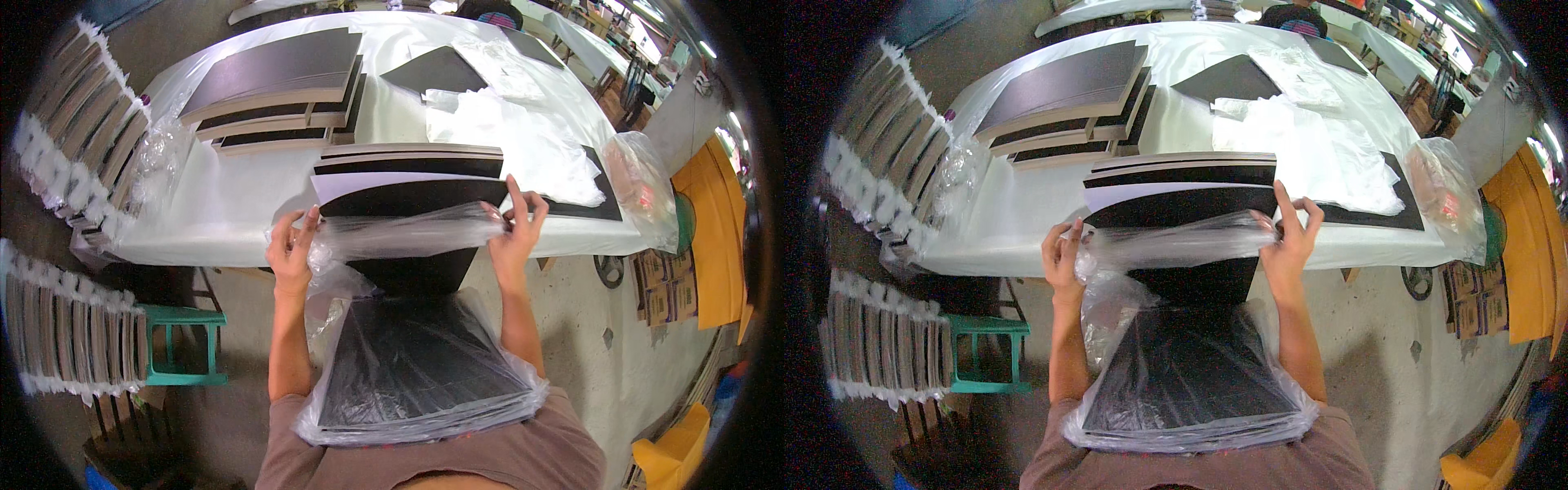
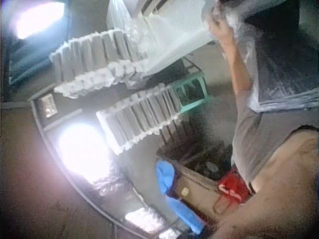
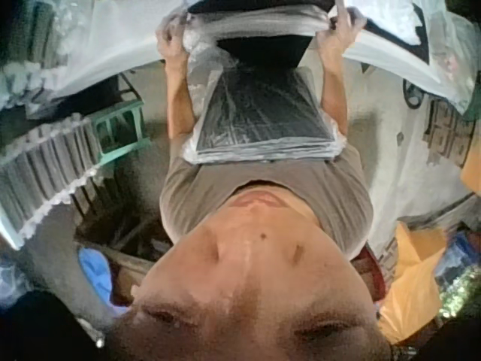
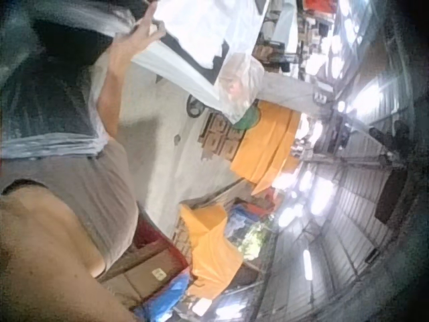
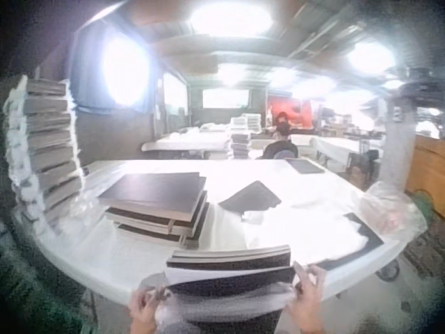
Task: The person places black boards into clear plastic bags by hand and stacks the packaged boards on top of each other.
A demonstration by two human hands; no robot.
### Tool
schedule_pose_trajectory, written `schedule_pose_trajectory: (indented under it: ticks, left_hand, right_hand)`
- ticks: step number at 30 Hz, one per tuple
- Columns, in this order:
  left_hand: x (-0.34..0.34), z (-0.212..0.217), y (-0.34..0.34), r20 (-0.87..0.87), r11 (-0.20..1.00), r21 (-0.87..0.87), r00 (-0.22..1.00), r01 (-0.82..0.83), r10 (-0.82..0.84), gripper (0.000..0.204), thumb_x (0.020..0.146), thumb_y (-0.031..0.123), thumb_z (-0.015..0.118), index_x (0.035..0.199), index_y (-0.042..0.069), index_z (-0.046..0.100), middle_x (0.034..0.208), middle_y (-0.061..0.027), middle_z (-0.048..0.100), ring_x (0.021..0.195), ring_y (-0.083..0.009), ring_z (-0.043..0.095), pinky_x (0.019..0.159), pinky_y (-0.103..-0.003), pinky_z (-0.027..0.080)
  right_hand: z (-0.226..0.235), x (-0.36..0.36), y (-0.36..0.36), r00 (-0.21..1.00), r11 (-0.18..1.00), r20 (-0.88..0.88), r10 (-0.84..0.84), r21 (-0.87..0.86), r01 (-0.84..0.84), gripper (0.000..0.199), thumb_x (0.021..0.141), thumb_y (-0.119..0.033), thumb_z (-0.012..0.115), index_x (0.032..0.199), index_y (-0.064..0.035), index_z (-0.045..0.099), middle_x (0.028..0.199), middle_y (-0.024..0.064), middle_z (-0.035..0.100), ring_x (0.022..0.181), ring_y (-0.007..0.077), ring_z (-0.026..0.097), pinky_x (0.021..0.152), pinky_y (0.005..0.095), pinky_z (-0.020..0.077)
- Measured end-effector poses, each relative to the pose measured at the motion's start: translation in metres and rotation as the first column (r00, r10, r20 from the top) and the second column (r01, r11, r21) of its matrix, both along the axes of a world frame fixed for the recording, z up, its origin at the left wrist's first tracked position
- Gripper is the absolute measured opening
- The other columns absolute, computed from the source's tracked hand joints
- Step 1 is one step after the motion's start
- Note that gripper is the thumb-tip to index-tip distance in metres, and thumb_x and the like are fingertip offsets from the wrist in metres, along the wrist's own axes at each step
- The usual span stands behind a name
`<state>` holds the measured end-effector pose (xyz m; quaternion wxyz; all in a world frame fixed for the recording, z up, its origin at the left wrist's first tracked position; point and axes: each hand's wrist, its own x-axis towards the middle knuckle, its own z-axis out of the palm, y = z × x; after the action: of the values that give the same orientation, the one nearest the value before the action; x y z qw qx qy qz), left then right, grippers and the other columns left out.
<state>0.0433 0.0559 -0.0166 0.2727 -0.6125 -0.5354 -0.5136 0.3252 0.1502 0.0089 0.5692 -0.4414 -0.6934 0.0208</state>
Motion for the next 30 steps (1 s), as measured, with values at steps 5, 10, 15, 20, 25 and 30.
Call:
schedule_pose_trajectory:
  ticks: [5, 10, 15, 20, 25, 30]
  left_hand:
    - [0.003, 0.044, -0.02, 0.504, 0.884, -0.212, 0.821, 0.417, -0.267, 0.016, 0.072, 0.007, 0.056, 0.085, -0.002, 0.059, 0.082, -0.0142, 0.06, 0.066, -0.019, 0.057, 0.06, -0.024, 0.045]
    - [-0.005, 0.059, -0.012, 0.996, 0.547, -0.09, 0.083, 0.832, 0.038, 0.028, 0.069, 0.017, 0.059, 0.093, 0.004, 0.056, 0.082, -0.0039, 0.059, 0.074, -0.0148, 0.053, 0.06, -0.027, 0.041]
    - [-0.026, -0.015, 0.01, 0.961, 0.315, -0.272, 0.242, 0.909, 0.132, 0.032, 0.074, 0.026, 0.055, 0.1, 0.006, 0.054, 0.087, -0.0031, 0.057, 0.076, -0.0129, 0.051, 0.055, -0.025, 0.038]
    - [-0.042, -0.083, -0.006, 0.759, 0.155, -0.649, 0.648, 0.745, 0.066, 0.035, 0.077, 0.028, 0.053, 0.102, 0.002, 0.054, 0.093, -0.0072, 0.057, 0.082, -0.0177, 0.052, 0.068, -0.032, 0.044]
    - [-0.041, -0.23, -0.044, 0.961, 0.293, 0.019, -0.098, 0.956, 0.257, 0.039, 0.078, 0.026, 0.055, 0.107, 0.0, 0.052, 0.105, -0.0106, 0.054, 0.093, -0.0189, 0.05, 0.08, -0.03, 0.042]
    - [0.021, -0.155, -0.068, 0.932, 0.478, -0.326, 0.193, 0.816, 0.307, 0.047, 0.072, 0.022, 0.066, 0.11, 0.003, 0.045, 0.102, -0.0082, 0.052, 0.093, -0.02, 0.049, 0.078, -0.03, 0.041]
  right_hand:
    - [0.015, 0.014, -0.016, 1.0, 0.983, -0.011, 0.015, 0.183, -0.012, 0.038, 0.06, 0.013, 0.06, 0.092, -0.0079, 0.064, 0.094, 0.009, 0.048, 0.072, 0.0166, 0.05, 0.056, 0.0238, 0.0422]
    - [0.041, 0.036, -0.011, 0.99, 0.98, -0.053, 0.129, -0.148, -0.135, 0.034, 0.06, 0.013, 0.057, 0.09, -0.002, 0.061, 0.067, 0.0023, 0.052, 0.065, 0.0102, 0.048, 0.06, 0.0198, 0.0396]
    - [0.042, 0.064, -0.016, 0.403, 0.307, -0.864, 0.302, -0.312, -0.899, 0.066, 0.061, 0.001, 0.062, 0.122, -0.0029, 0.037, 0.098, 0.006, 0.054, 0.09, 0.0175, 0.054, 0.083, 0.0314, 0.0414]
    - [-0.02, 0.086, -0.024, 0.234, 0.146, -0.971, 0.039, -0.226, -0.963, 0.067, 0.065, -0.011, 0.066, 0.122, 0.0008, 0.034, 0.119, 0.0114, 0.045, 0.103, 0.0254, 0.048, 0.087, 0.0343, 0.0391]
    - [-0.159, 0.119, -0.03, 0.514, -0.074, -0.834, -0.2, -0.51, -0.857, 0.048, 0.07, -0.005, 0.059, 0.115, -0.0017, 0.043, 0.1, 0.0121, 0.055, 0.086, 0.0201, 0.055, 0.074, 0.0312, 0.0443]
    - [-0.206, 0.109, -0.047, 0.787, -0.091, -0.536, 0.306, -0.839, -0.536, 0.039, 0.08, -0.02, 0.053, 0.113, -0.0011, 0.046, 0.112, 0.0118, 0.049, 0.1, 0.0195, 0.047, 0.085, 0.0257, 0.0378]
